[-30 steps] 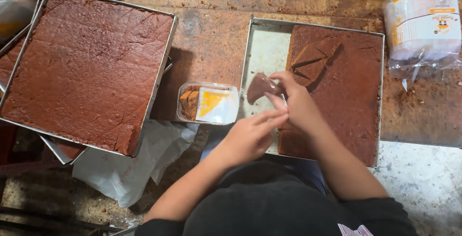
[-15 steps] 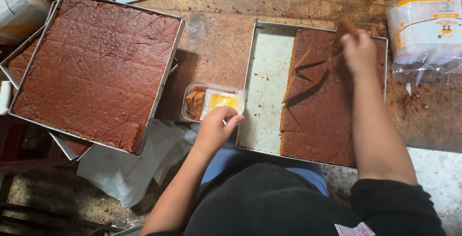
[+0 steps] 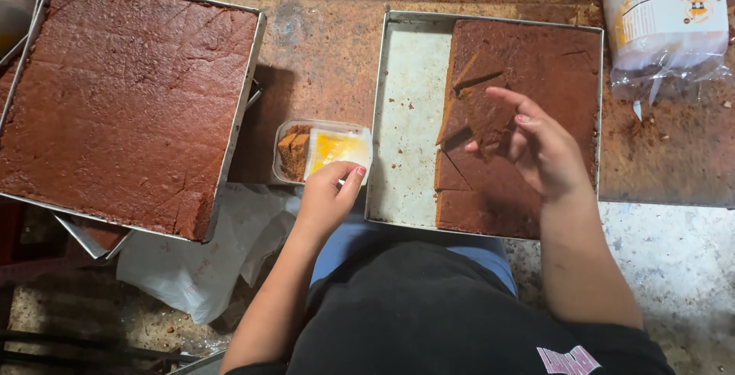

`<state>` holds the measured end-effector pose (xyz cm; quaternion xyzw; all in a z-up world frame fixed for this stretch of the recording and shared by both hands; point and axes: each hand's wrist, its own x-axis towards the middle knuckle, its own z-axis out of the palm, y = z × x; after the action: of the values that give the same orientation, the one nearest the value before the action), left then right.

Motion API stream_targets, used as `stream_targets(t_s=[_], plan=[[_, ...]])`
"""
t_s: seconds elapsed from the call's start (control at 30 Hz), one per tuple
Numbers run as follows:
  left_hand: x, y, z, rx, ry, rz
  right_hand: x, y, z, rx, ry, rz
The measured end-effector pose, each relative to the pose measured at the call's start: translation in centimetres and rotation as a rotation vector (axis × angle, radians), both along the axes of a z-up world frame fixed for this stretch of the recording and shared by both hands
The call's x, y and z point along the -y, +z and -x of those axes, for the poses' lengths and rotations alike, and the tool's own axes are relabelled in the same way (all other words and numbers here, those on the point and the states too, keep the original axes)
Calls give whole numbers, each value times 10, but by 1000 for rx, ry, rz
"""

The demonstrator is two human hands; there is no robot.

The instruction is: The person is wrapping individual pieces of cake in plastic film and packing them into a plastic container.

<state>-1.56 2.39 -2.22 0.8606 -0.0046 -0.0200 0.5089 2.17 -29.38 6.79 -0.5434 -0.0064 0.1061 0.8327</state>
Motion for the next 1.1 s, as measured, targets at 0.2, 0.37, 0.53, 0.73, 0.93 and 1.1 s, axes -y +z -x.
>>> stream_targets(t_s=[0.2,0.37,0.53,0.73,0.93,1.1], plan=[[-2,3,7,-71,14,21,1,-21,6,-36,-55,190],[-3,12,11,-166,7,107,22,-91,-8,-68,415,1700],[0,11,11,-108,12,147,11,-100,11,274,105,1588],[13,18,11,-85,29,198,60,-88,-9,-133,46,1722],[17,25,7,-115,-72,128,49,-31,-12,-346,-40,1530],[35,9,3,79,-312,86,-15,-5,24,-386,-202,1032]])
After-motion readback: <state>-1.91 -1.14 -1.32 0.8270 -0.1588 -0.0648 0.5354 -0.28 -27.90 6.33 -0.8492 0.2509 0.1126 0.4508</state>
